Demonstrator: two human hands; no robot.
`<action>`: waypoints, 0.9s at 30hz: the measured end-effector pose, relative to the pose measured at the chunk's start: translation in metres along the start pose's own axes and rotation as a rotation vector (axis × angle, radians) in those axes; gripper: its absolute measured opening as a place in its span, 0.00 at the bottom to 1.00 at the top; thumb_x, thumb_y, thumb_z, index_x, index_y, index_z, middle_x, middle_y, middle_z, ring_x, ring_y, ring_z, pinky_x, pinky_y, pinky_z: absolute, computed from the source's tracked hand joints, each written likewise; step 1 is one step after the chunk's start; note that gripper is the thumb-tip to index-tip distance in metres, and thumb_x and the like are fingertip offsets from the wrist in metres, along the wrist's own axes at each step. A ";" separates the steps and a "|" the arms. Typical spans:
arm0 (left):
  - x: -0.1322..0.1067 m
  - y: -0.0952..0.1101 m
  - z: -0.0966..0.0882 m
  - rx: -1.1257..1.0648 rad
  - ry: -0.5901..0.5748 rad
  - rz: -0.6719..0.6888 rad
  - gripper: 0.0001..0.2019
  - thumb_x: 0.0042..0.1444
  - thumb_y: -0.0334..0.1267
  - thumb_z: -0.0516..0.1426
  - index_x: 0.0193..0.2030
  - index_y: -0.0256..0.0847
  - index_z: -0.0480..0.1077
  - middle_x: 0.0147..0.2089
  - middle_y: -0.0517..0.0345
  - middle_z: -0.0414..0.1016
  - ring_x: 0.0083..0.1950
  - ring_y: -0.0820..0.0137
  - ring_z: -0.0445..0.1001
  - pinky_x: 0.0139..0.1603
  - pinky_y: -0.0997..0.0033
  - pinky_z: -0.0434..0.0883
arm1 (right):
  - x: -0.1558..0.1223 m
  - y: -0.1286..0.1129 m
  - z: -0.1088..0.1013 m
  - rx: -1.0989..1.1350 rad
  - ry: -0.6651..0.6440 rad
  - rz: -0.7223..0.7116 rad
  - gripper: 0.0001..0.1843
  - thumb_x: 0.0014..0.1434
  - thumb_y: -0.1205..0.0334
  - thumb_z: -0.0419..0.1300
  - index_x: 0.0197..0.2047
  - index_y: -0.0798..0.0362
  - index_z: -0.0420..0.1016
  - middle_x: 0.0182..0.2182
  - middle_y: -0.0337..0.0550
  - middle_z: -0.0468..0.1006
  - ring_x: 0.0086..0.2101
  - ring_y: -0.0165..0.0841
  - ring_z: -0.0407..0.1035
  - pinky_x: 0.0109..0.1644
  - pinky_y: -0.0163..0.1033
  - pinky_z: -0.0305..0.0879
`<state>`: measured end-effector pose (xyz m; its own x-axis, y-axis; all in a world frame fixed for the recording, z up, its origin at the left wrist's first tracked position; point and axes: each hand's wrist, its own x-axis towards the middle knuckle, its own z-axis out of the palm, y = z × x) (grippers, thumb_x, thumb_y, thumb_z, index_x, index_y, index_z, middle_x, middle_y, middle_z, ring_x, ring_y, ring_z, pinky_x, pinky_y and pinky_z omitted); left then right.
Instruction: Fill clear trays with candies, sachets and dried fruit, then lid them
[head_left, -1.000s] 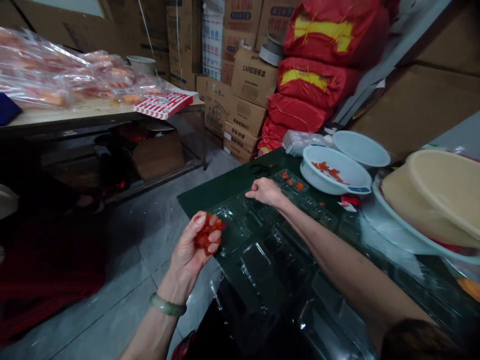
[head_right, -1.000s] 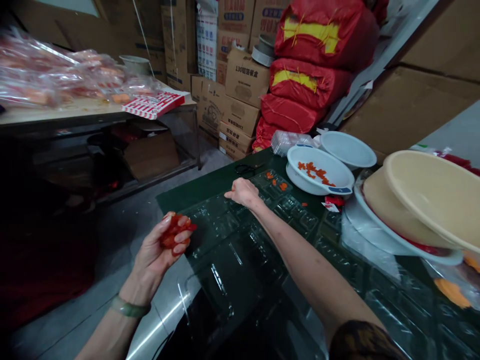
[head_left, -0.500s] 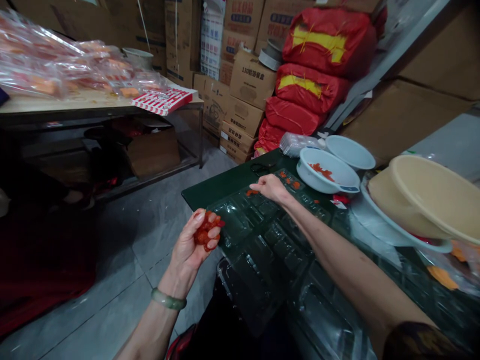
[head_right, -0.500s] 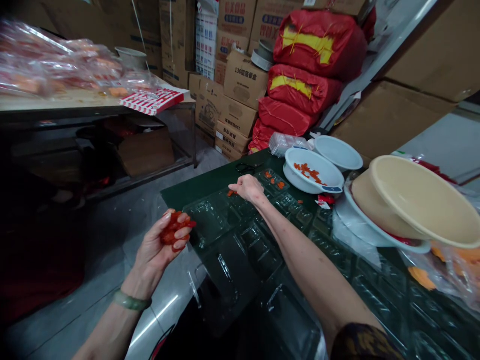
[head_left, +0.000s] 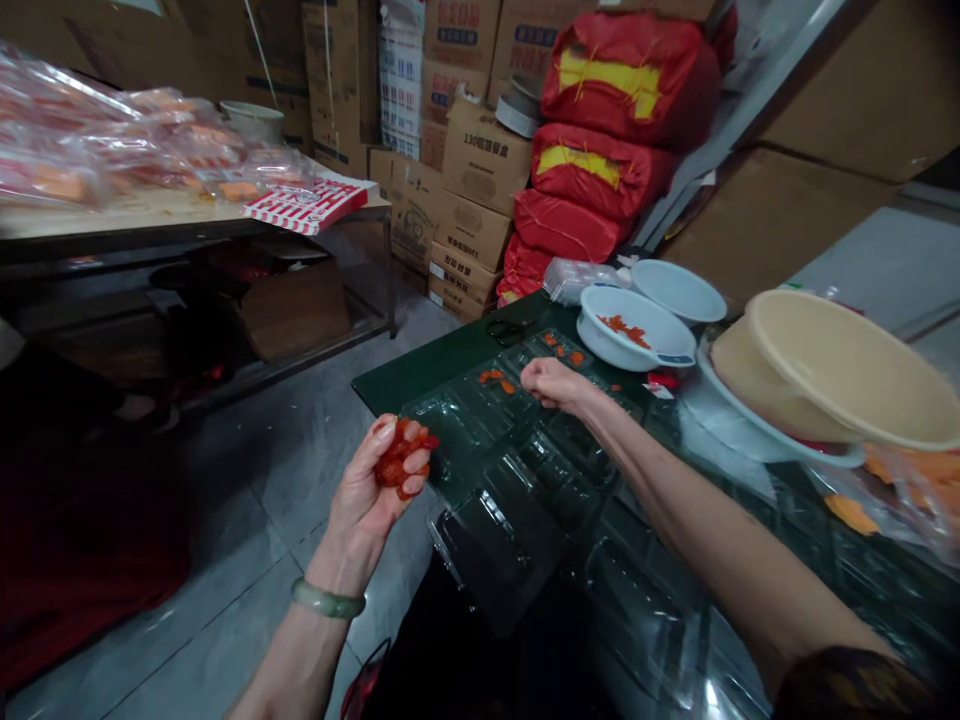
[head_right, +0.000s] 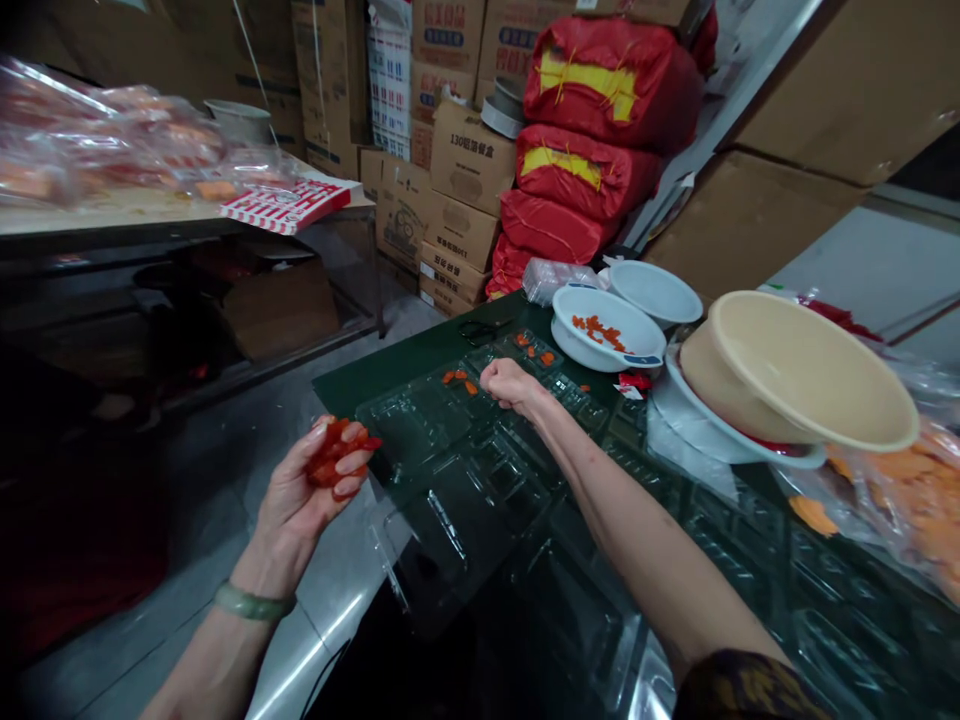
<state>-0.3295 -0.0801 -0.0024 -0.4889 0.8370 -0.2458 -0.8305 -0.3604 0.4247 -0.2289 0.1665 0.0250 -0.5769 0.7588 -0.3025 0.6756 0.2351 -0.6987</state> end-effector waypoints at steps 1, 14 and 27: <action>0.000 -0.001 0.001 0.008 0.003 0.000 0.12 0.42 0.31 0.63 0.32 0.42 0.64 0.29 0.61 0.66 0.21 0.78 0.62 0.14 0.82 0.58 | -0.002 0.003 0.002 0.000 0.007 -0.022 0.09 0.48 0.66 0.60 0.23 0.54 0.61 0.14 0.29 0.58 0.16 0.21 0.50 0.19 0.29 0.45; -0.003 -0.004 0.013 0.048 -0.006 0.012 0.13 0.41 0.33 0.64 0.32 0.42 0.65 0.30 0.61 0.69 0.21 0.78 0.62 0.14 0.83 0.57 | -0.013 0.013 -0.005 -0.176 0.146 -0.092 0.06 0.51 0.72 0.51 0.31 0.55 0.68 0.19 0.34 0.67 0.18 0.23 0.58 0.22 0.29 0.53; -0.006 -0.014 0.024 0.078 0.006 0.010 0.14 0.42 0.34 0.65 0.33 0.43 0.63 0.30 0.62 0.69 0.21 0.78 0.63 0.14 0.83 0.57 | -0.001 0.024 0.021 -0.446 0.255 -0.212 0.06 0.56 0.61 0.56 0.30 0.52 0.72 0.31 0.42 0.77 0.34 0.32 0.70 0.32 0.31 0.58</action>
<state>-0.3083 -0.0706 0.0141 -0.4985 0.8312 -0.2462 -0.8027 -0.3352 0.4933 -0.2215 0.1588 -0.0052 -0.6292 0.7770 0.0204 0.7178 0.5909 -0.3682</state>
